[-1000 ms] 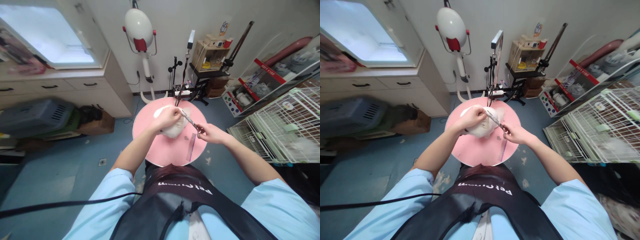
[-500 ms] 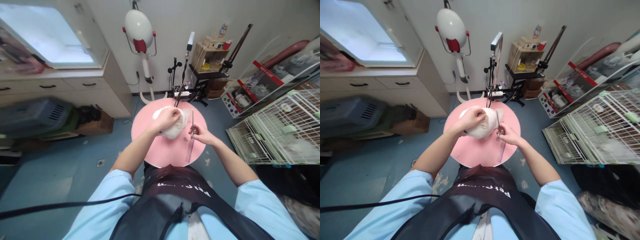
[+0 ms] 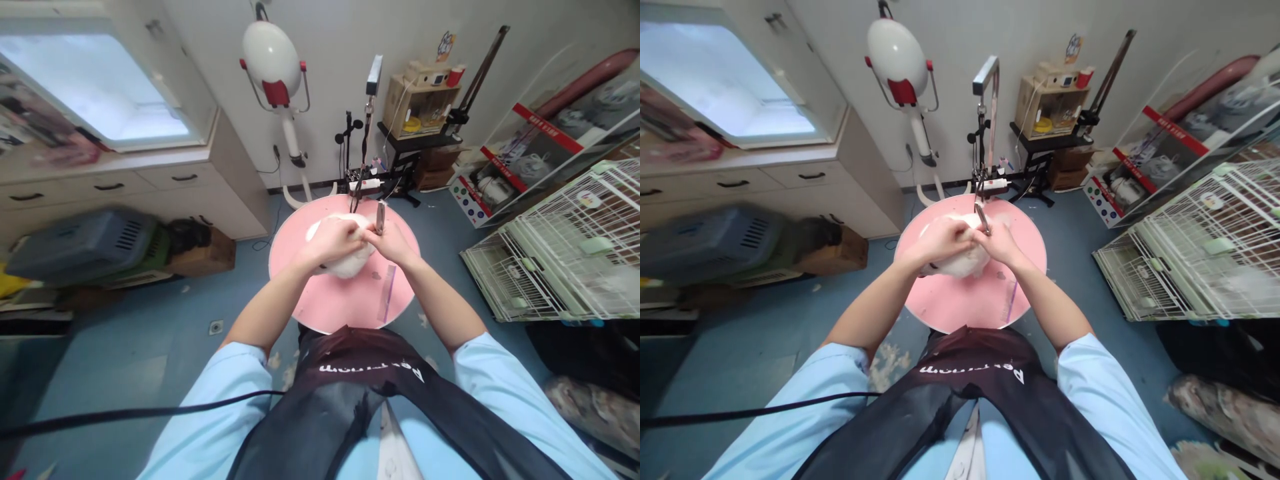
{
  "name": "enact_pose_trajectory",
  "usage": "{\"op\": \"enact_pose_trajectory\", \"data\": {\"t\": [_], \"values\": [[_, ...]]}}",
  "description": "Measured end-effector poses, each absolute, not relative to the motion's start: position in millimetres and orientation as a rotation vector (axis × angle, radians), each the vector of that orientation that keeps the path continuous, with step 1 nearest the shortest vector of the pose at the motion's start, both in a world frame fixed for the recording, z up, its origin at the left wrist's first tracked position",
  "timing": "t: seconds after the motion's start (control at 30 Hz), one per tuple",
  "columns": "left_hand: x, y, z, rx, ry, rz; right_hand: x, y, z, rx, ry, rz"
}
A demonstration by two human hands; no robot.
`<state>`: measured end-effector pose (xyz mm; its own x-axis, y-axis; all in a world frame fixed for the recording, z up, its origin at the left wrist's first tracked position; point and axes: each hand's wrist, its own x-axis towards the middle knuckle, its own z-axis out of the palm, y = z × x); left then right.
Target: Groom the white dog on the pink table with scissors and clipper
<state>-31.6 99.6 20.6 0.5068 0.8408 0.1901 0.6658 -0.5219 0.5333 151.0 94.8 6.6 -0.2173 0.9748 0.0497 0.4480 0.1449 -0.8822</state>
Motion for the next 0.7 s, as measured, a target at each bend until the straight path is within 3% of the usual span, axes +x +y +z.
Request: {"op": "enact_pose_trajectory", "data": {"t": [0.33,0.6,0.7], "values": [[-28,95,26,2.089,1.333,0.545,176,28,-58,-1.363,-1.507,1.643],[-25,93,30,2.024,1.292,0.583,172,1,-76,-1.378,-1.977,1.189],[-26,92,29,2.018,1.259,0.614,174,7,-72,-1.393,-1.993,1.189]]}}
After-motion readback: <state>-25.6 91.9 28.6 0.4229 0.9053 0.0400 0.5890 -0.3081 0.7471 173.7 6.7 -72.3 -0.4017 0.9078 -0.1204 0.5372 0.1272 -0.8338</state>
